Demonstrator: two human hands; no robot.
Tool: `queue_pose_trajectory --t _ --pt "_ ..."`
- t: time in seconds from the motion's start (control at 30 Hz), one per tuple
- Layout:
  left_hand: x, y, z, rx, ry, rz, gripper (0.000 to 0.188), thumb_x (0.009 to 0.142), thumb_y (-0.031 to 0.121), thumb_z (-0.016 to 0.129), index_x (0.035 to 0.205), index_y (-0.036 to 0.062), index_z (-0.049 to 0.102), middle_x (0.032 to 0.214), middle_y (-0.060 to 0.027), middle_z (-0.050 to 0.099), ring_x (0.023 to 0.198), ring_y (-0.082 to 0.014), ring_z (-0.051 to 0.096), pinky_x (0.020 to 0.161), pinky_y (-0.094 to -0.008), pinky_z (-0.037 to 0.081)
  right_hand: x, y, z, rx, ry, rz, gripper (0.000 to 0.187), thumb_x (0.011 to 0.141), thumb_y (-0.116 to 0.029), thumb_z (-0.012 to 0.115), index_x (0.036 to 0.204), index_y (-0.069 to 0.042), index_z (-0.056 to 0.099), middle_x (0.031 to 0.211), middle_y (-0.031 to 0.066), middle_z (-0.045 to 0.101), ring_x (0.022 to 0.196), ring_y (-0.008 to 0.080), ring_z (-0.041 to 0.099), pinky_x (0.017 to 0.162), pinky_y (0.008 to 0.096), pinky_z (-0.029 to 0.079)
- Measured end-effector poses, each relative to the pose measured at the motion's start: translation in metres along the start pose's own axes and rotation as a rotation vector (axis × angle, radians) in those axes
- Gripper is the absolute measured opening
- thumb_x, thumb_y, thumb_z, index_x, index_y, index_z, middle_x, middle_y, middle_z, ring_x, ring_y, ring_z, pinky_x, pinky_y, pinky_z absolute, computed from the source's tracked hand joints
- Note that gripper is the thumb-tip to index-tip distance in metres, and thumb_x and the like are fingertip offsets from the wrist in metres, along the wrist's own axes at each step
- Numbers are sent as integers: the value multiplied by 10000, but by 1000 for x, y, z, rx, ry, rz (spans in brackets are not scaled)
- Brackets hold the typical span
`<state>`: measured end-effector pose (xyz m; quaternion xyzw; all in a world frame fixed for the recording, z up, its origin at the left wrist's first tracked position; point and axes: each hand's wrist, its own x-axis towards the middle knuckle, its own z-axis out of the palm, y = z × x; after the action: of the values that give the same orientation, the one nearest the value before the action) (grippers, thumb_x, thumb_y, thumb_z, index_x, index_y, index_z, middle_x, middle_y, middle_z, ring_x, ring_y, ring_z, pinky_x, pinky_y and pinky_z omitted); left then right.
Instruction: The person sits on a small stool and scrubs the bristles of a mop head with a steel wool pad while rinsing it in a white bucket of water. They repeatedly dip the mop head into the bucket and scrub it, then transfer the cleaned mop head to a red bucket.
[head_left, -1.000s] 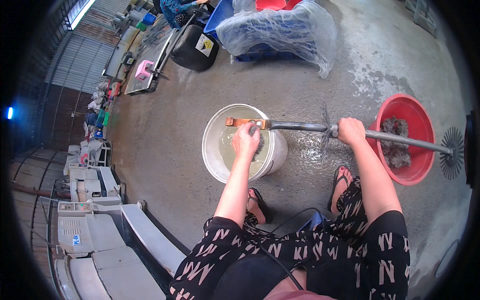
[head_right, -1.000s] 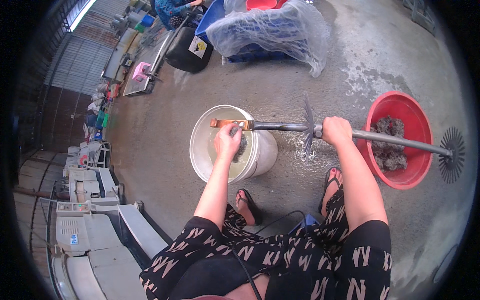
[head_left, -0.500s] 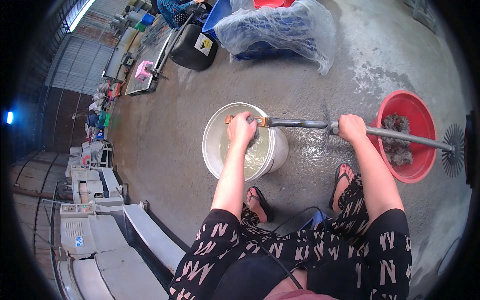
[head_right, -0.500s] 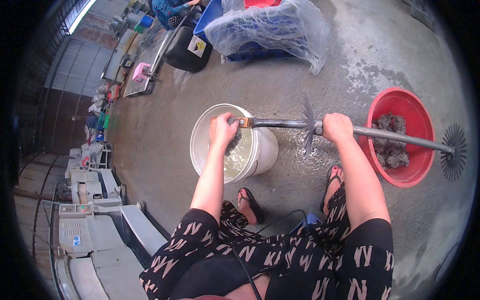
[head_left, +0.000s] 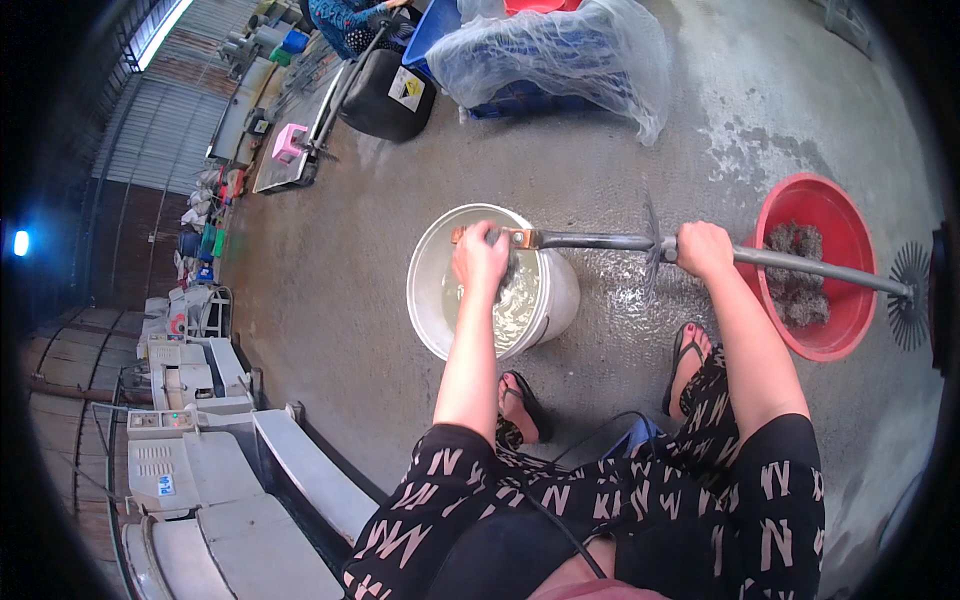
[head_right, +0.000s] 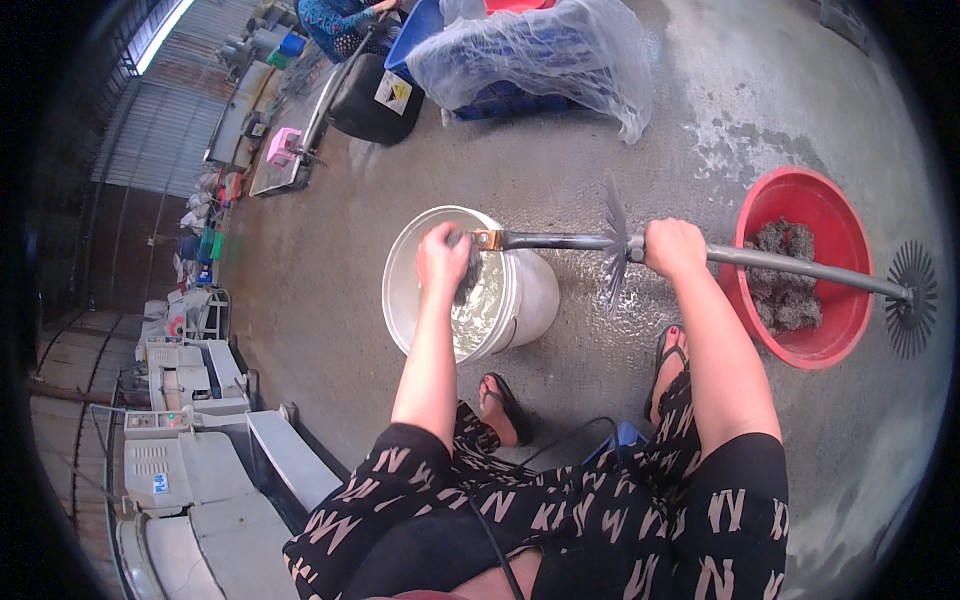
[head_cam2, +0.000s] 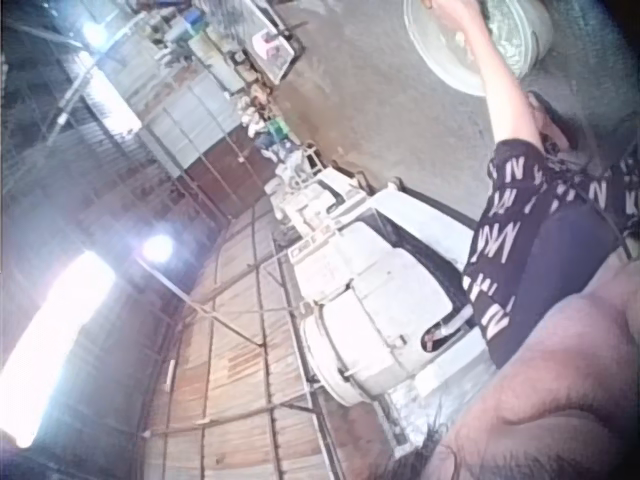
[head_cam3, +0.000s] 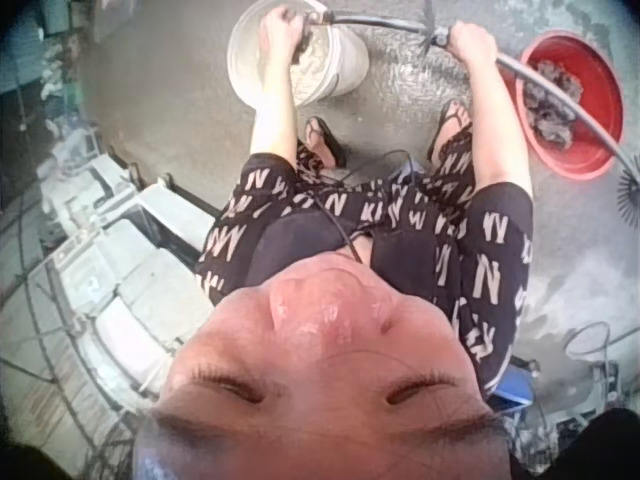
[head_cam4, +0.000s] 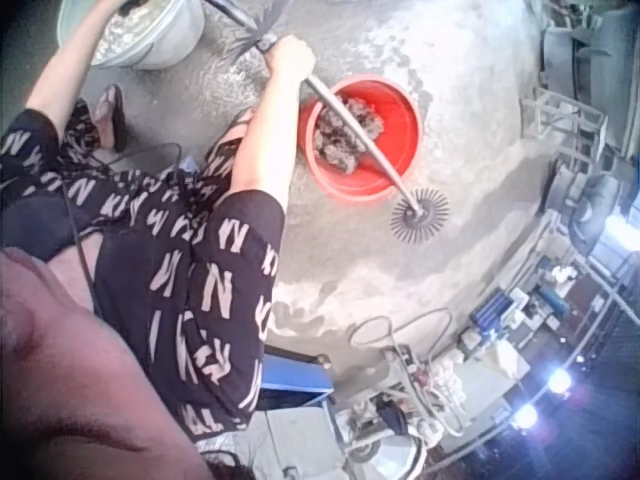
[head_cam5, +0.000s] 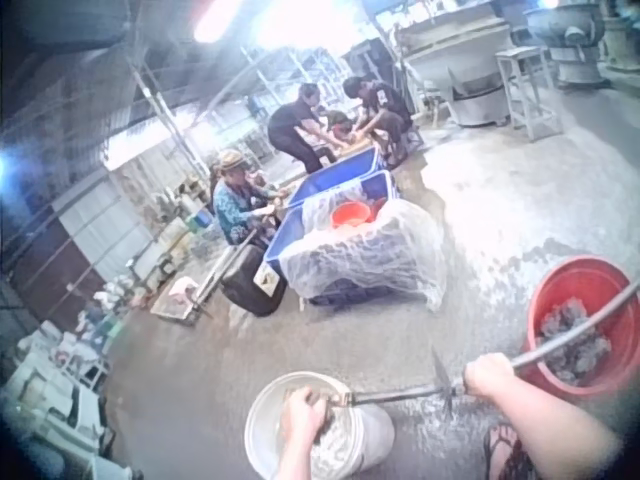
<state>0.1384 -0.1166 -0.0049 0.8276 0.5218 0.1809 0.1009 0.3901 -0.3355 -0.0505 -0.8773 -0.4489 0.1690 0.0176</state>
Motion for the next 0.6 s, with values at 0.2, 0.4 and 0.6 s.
queue_pose_trajectory --t 0.2,0.4,0.6 --pt "-5 -5 6 93 -155 -86 241 738 244 673 964 162 685 1031 -70 662 973 -301 624 853 -435 478 3 2 -1 28 -2 -13 181 706 -171 654 822 -47 716 861 172 692 843 302 682 758 395 542" --pt "-16 -12 3 28 -109 -123 236 751 253 658 965 159 683 1018 -72 662 972 -313 620 830 -425 484 0 1 0 22 15 -6 190 713 -189 646 817 -44 713 853 171 691 839 307 680 756 399 542" --pt "4 -4 10 28 -85 -19 200 739 235 672 915 141 676 1001 -69 656 941 -310 619 807 -424 489 2 -1 -5 48 -7 -16 155 718 -144 611 813 -78 714 840 179 683 832 329 670 752 425 532"
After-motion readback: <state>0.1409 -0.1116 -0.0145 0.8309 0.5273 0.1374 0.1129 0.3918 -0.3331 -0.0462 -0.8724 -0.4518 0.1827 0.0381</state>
